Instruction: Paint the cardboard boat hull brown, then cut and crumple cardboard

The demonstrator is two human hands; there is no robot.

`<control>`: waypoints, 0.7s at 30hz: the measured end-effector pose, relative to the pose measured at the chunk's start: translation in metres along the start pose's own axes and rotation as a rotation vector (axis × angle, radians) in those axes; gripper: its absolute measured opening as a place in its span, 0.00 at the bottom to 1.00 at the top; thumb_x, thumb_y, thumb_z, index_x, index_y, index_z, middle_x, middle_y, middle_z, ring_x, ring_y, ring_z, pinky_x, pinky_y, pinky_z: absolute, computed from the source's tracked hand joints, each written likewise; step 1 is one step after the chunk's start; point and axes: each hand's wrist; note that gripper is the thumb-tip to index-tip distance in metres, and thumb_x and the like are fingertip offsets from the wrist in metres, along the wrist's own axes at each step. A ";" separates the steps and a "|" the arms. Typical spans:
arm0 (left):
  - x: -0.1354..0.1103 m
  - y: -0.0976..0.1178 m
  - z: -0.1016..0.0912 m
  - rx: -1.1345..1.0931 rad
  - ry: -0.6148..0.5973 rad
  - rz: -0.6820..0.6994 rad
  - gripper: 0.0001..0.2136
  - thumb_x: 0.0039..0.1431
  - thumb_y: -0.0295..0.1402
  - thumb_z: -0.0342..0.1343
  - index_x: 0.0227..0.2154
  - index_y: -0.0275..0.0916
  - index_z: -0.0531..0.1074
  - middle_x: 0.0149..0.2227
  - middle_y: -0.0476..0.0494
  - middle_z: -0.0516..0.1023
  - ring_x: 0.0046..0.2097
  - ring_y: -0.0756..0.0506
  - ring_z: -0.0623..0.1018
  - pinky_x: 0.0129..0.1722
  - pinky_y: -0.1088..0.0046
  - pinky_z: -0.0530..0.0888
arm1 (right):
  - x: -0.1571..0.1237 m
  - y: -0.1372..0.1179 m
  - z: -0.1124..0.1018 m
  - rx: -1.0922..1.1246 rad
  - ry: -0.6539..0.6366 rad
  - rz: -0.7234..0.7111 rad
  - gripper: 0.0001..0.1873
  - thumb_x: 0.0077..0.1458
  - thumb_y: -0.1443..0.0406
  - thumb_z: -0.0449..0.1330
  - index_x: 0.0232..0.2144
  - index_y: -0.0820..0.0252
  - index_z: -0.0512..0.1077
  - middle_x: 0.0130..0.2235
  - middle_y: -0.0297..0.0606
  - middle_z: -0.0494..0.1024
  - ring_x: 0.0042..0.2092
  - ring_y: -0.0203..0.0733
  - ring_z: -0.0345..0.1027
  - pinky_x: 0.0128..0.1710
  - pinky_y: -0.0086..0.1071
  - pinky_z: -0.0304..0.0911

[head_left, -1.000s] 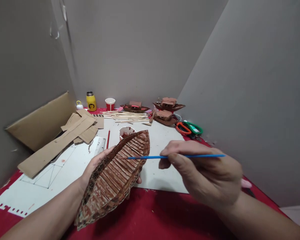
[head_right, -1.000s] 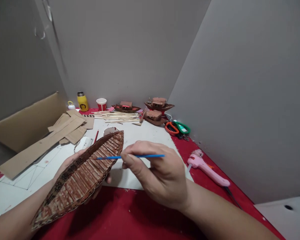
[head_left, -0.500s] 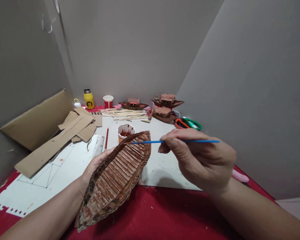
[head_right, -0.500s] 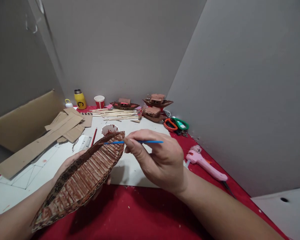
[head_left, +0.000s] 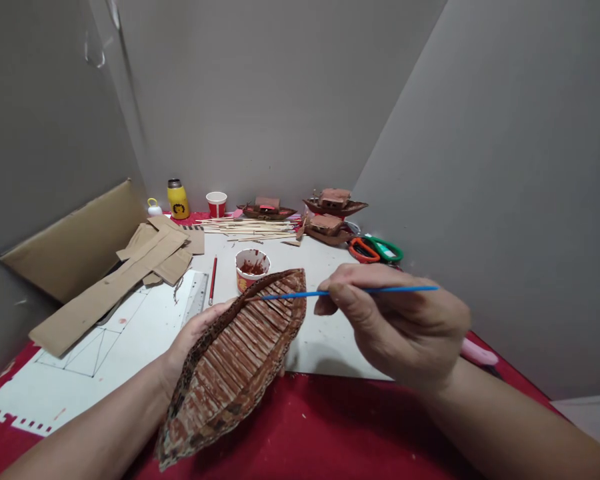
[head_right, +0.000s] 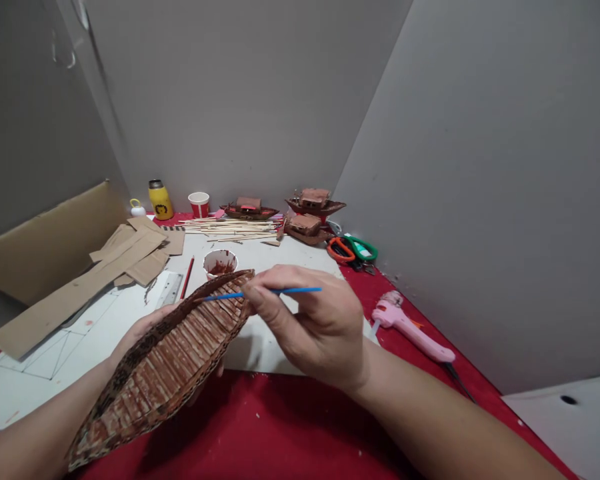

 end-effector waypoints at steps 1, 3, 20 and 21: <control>0.000 0.000 0.002 0.022 -0.003 -0.014 0.14 0.61 0.36 0.59 0.43 0.32 0.81 0.38 0.37 0.85 0.37 0.38 0.84 0.43 0.63 0.75 | 0.000 -0.002 0.002 0.023 -0.027 -0.006 0.12 0.60 0.75 0.62 0.41 0.54 0.75 0.30 0.33 0.80 0.31 0.39 0.76 0.31 0.32 0.71; 0.000 0.000 0.004 0.058 -0.020 -0.051 0.16 0.59 0.39 0.60 0.41 0.30 0.81 0.38 0.35 0.85 0.37 0.37 0.84 0.42 0.64 0.76 | 0.001 -0.005 0.005 0.070 -0.081 -0.037 0.11 0.60 0.75 0.61 0.41 0.55 0.75 0.30 0.34 0.80 0.31 0.40 0.76 0.31 0.34 0.72; 0.010 -0.014 -0.017 -0.024 0.057 0.076 0.17 0.57 0.36 0.61 0.47 0.33 0.79 0.44 0.37 0.85 0.47 0.38 0.82 0.51 0.65 0.74 | 0.002 0.001 -0.005 -0.077 0.089 0.028 0.07 0.61 0.72 0.63 0.38 0.53 0.78 0.27 0.30 0.80 0.26 0.35 0.74 0.25 0.30 0.69; 0.010 -0.013 -0.017 -0.030 0.052 0.060 0.18 0.57 0.37 0.61 0.47 0.33 0.79 0.44 0.37 0.85 0.46 0.38 0.83 0.50 0.65 0.75 | 0.002 0.000 -0.005 -0.081 0.078 0.016 0.07 0.61 0.71 0.63 0.37 0.53 0.78 0.27 0.30 0.80 0.26 0.36 0.74 0.25 0.31 0.69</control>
Point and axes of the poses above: each hand's wrist, its own x-axis towards the middle knuckle, its own z-axis out of the palm, y = z × x
